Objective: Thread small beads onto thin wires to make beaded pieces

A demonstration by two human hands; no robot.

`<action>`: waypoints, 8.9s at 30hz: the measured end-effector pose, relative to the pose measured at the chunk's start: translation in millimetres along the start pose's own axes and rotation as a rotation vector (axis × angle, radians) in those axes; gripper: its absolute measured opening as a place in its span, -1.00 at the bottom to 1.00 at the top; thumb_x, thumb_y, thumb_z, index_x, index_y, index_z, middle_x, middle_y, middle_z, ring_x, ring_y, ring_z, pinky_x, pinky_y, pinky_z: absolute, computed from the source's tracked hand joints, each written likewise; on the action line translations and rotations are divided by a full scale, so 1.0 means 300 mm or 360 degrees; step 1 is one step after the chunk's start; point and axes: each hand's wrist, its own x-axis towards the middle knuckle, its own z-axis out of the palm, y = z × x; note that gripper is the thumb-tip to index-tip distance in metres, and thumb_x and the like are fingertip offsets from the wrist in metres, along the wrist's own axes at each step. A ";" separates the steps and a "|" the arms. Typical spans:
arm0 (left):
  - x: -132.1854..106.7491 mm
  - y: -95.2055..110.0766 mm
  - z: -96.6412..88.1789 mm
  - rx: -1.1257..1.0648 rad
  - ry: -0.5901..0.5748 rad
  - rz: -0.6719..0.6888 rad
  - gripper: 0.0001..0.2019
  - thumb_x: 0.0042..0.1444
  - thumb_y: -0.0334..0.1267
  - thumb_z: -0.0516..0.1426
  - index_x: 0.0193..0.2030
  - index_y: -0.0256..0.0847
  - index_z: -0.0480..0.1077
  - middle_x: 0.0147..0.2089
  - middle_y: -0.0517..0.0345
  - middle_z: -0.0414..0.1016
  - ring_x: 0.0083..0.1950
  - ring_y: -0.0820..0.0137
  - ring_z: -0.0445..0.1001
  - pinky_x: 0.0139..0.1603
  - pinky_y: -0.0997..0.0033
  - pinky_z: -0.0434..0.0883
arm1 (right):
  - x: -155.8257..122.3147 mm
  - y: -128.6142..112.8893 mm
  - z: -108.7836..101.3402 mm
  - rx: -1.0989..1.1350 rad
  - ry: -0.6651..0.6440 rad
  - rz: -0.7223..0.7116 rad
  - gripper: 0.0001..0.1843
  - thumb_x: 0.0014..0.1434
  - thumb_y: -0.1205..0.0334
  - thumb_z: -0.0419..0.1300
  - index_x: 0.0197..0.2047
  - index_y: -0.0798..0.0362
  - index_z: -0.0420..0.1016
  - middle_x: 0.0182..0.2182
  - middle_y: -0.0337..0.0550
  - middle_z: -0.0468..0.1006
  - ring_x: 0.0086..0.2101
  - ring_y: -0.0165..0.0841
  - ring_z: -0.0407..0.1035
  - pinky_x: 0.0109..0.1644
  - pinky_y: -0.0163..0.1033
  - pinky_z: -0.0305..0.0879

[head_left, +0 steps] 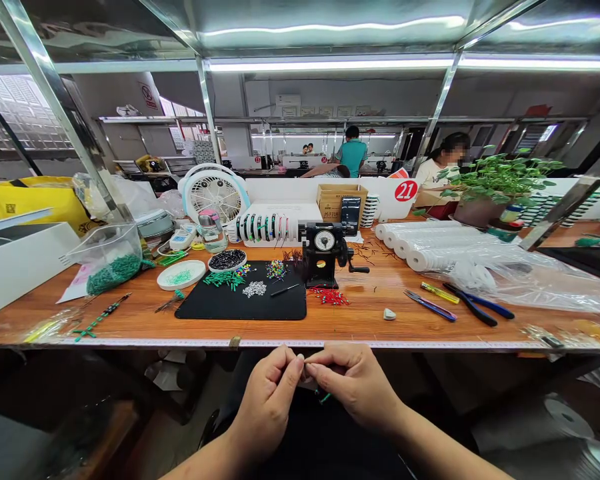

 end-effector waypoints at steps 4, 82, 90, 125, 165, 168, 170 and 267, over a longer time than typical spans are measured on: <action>0.006 -0.016 -0.003 -0.0150 0.0003 -0.0076 -0.71 0.18 -0.11 0.03 -0.48 -0.24 0.20 -0.52 0.25 0.13 -0.51 0.52 0.01 -0.52 0.50 0.03 | -0.003 0.002 0.001 -0.0019 -0.0029 -0.0038 -0.79 0.12 0.21 0.16 -0.31 0.10 0.61 -0.48 -0.13 0.56 -0.45 -0.38 0.39 -0.38 -0.33 0.27; 0.003 0.018 0.017 0.0256 0.0110 0.0272 -0.73 0.19 -0.17 0.02 -0.50 -0.21 0.28 -0.52 0.19 0.28 -0.48 0.45 0.17 -0.45 0.48 0.12 | 0.000 -0.029 -0.023 0.0400 -0.0050 0.0290 -0.70 0.01 0.08 0.24 -0.46 0.17 0.61 -0.55 -0.14 0.46 -0.46 -0.38 0.32 -0.37 -0.30 0.24; 0.007 0.017 0.017 0.0173 0.0119 0.0225 -0.72 0.19 -0.15 0.02 -0.51 -0.21 0.27 -0.53 0.19 0.29 -0.49 0.46 0.18 -0.46 0.49 0.12 | 0.000 -0.012 -0.024 0.0229 -0.0079 0.0107 -0.76 0.09 0.17 0.19 -0.32 0.15 0.62 -0.51 -0.13 0.50 -0.47 -0.41 0.32 -0.37 -0.31 0.22; 0.005 -0.015 0.017 -0.0031 0.0061 0.0022 -0.72 0.18 -0.11 0.03 -0.48 -0.22 0.26 -0.47 0.16 0.32 -0.45 0.47 0.21 -0.46 0.49 0.13 | 0.000 -0.014 -0.034 0.0177 -0.0061 0.0126 -0.73 0.07 0.11 0.21 -0.42 0.15 0.62 -0.52 -0.13 0.52 -0.45 -0.37 0.37 -0.34 -0.30 0.28; 0.018 -0.015 0.003 0.0182 0.0008 0.0238 -0.74 0.20 -0.19 0.01 -0.48 -0.23 0.26 -0.51 0.22 0.20 -0.47 0.49 0.13 -0.45 0.50 0.12 | 0.001 0.005 -0.063 0.0211 -0.0093 0.0124 -0.66 0.06 0.03 0.21 -0.42 0.18 0.59 -0.53 -0.11 0.51 -0.45 -0.36 0.36 -0.32 -0.27 0.28; 0.031 -0.015 -0.024 -0.0219 0.0167 0.0074 -0.73 0.19 -0.14 0.03 -0.48 -0.23 0.22 -0.54 0.27 0.08 -0.52 0.53 0.03 -0.52 0.53 0.06 | -0.010 0.011 -0.078 0.0198 0.0000 0.0121 -0.69 0.08 0.06 0.21 -0.41 0.17 0.58 -0.51 -0.11 0.53 -0.44 -0.37 0.37 -0.34 -0.29 0.28; 0.040 -0.005 -0.047 -0.0426 0.0230 -0.0028 -0.74 0.17 -0.14 0.05 -0.47 -0.22 0.20 -0.53 0.29 0.06 -0.52 0.54 0.00 -0.54 0.54 0.03 | -0.020 0.016 -0.089 0.0121 0.0042 0.0082 -0.71 0.10 0.09 0.20 -0.41 0.16 0.57 -0.48 -0.12 0.53 -0.42 -0.37 0.37 -0.33 -0.31 0.28; 0.010 -0.018 -0.001 -0.0963 -0.0335 -0.0763 -0.78 0.03 -0.16 0.20 -0.22 -0.24 0.40 -0.58 0.34 0.08 -0.65 0.68 -0.15 -0.69 0.67 -0.15 | -0.037 0.012 -0.024 -0.0236 -0.0004 -0.0004 -0.82 0.09 0.29 0.14 -0.48 0.16 0.48 -0.55 -0.23 0.48 -0.50 -0.49 0.27 -0.42 -0.42 0.14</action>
